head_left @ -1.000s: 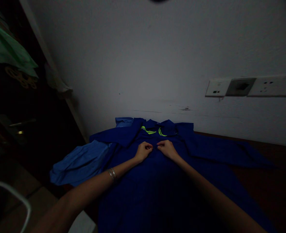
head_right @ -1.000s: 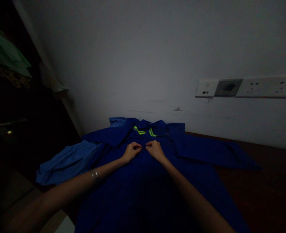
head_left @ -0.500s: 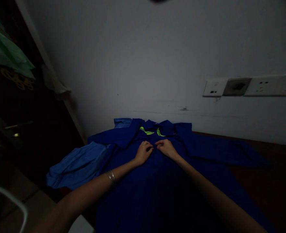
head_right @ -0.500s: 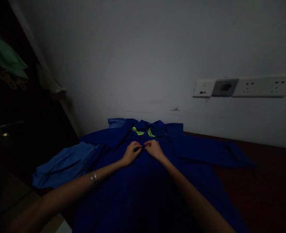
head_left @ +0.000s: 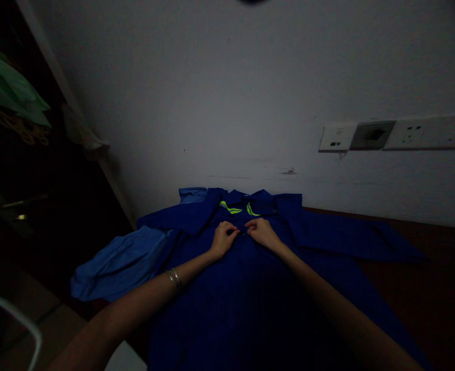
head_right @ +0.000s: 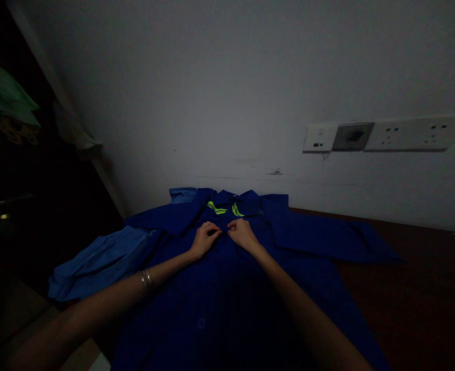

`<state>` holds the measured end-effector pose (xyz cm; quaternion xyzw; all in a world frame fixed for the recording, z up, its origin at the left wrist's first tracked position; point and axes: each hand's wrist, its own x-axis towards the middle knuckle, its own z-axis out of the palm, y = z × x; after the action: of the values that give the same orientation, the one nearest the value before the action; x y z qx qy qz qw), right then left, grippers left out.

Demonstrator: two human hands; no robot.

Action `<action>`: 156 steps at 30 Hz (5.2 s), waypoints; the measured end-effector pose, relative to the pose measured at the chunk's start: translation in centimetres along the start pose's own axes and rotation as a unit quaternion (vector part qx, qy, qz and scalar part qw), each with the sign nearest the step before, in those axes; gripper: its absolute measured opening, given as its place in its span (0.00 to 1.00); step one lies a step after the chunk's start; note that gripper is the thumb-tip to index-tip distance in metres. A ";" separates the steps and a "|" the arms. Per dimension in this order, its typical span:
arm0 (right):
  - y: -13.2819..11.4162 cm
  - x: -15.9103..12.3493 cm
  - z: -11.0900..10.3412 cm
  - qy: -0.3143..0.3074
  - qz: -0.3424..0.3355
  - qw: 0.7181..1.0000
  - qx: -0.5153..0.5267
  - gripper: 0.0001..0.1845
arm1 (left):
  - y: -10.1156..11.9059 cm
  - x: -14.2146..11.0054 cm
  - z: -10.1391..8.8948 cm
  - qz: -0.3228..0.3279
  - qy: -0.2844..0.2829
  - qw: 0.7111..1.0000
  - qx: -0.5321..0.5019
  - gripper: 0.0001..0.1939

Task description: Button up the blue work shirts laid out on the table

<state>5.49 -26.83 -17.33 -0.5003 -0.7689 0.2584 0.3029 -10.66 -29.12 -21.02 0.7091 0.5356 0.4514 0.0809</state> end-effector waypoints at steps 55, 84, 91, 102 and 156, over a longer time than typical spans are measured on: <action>-0.3 -8.1 2.1 -0.122 -0.150 0.981 -0.019 0.11 | 3.1 -7.3 -3.7 -0.157 -0.202 0.963 -0.084 0.10; -2.4 -8.3 1.4 -0.128 0.033 0.971 0.200 0.06 | 4.1 -7.3 -5.0 -0.247 -0.207 0.924 -0.204 0.12; -2.8 -8.3 1.3 -0.139 0.059 0.964 0.219 0.05 | 4.5 -7.0 -4.8 -0.288 -0.221 0.916 -0.172 0.15; -2.3 -8.4 1.8 -0.123 0.044 0.978 0.162 0.07 | 5.1 -7.3 -5.1 -0.328 -0.222 0.894 -0.211 0.10; -3.4 -9.6 0.9 -0.110 -0.246 0.955 -0.124 0.14 | 6.3 -9.0 -6.1 -0.088 -0.169 0.980 -0.053 0.08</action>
<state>5.84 -37.06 -17.57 -0.2981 -0.9227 0.1322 0.2057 -10.95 -41.48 -18.75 0.7198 0.5502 0.3437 0.2471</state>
